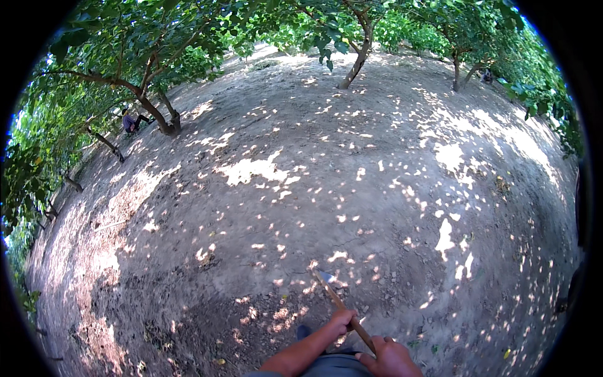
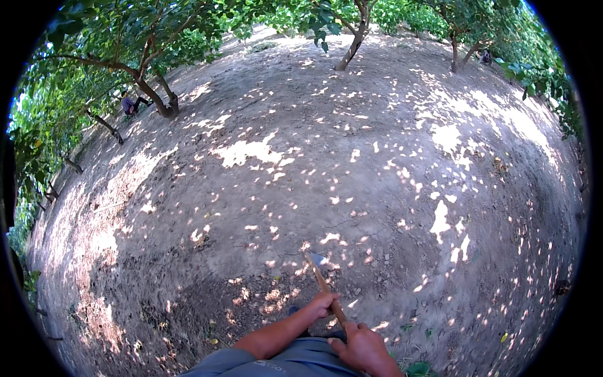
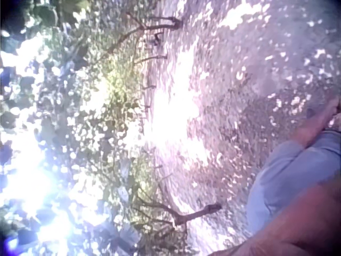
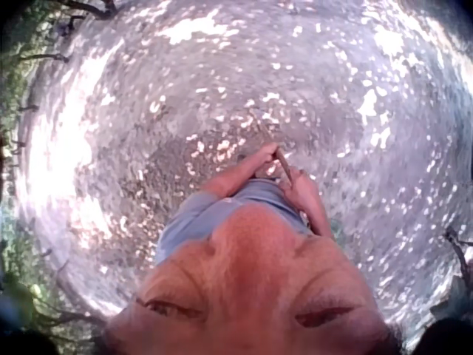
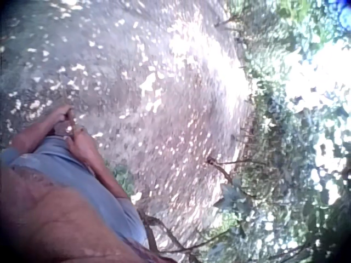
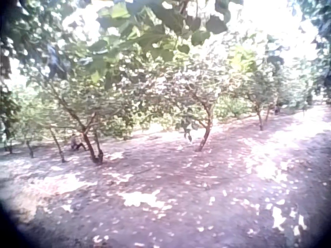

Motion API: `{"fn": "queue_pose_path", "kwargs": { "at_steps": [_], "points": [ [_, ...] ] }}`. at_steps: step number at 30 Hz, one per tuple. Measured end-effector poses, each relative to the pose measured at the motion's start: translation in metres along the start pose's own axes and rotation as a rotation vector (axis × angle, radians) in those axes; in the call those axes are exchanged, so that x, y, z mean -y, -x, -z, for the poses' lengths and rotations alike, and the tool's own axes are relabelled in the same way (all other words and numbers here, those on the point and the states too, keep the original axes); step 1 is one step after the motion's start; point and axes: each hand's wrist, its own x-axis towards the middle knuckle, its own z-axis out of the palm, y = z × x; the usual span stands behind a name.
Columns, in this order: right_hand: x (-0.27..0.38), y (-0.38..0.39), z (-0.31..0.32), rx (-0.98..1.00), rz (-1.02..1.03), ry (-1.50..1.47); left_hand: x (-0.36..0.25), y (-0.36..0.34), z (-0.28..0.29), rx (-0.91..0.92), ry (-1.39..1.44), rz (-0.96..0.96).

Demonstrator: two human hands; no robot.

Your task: The person uses a hoe to break up and level dry soil in an orchard. The person repeatedly strikes and drags the hoe across the ground, moving between trees and around piles of green leaves.

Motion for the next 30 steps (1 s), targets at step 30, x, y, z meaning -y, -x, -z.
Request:
{"fn": "queue_pose_path", "kwargs": {
  "at_steps": [30],
  "points": [
    [0.132, -0.042, -0.001, 0.205, 0.077, 0.194, -0.054, 0.032, 0.066, 0.053, 0.132, -0.062]
  ]
}}
